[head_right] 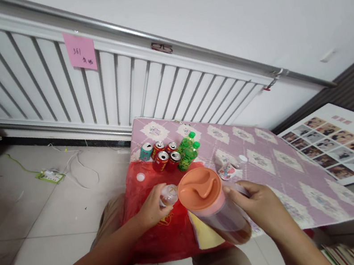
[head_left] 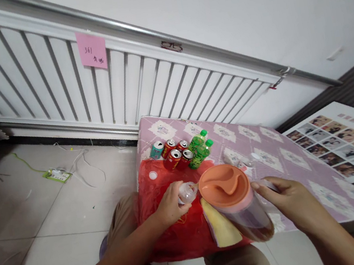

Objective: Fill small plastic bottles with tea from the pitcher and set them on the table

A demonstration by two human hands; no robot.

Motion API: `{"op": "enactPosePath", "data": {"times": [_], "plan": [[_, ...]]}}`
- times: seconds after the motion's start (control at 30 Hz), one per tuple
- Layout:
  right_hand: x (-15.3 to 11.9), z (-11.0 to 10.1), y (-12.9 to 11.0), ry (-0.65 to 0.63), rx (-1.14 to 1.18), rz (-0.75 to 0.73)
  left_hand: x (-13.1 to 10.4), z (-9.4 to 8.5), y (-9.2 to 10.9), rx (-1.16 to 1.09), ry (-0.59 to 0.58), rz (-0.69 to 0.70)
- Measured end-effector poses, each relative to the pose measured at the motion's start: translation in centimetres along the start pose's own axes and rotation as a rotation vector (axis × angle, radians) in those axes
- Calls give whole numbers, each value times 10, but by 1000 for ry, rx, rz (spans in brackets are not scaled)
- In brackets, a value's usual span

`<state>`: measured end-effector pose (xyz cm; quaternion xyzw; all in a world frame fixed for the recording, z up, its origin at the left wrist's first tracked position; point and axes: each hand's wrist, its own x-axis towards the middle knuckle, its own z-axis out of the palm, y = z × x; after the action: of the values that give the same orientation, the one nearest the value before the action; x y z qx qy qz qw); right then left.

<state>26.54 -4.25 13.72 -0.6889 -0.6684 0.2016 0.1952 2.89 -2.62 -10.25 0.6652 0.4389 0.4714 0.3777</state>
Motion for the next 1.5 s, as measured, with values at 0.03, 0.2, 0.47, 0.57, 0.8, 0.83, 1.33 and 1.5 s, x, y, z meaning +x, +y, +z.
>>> {"op": "enactPosePath", "data": {"times": [0.03, 0.2, 0.47, 0.57, 0.8, 0.83, 1.33, 1.5], "plan": [[0, 0, 1, 3, -10, 1, 0, 0, 0, 0, 1, 2], [1, 1, 2, 24, -31, 3, 0, 2, -2, -6, 5, 9], [1, 1, 3, 12, -40, -3, 0, 1, -2, -12, -2, -4], [2, 0, 3, 24, -55, -19, 0, 1, -1, -21, -1, -12], [2, 1, -6, 37, -26, -5, 0, 0, 0, -41, 0, -10], [2, 1, -8, 43, -14, 3, 0, 0, 0, -42, -1, -8], [0, 0, -16, 62, -24, -3, 0, 0, -1, -12, -1, 12], [2, 1, -14, 60, -27, 10, -1, 1, -3, -12, 2, 9]]}}
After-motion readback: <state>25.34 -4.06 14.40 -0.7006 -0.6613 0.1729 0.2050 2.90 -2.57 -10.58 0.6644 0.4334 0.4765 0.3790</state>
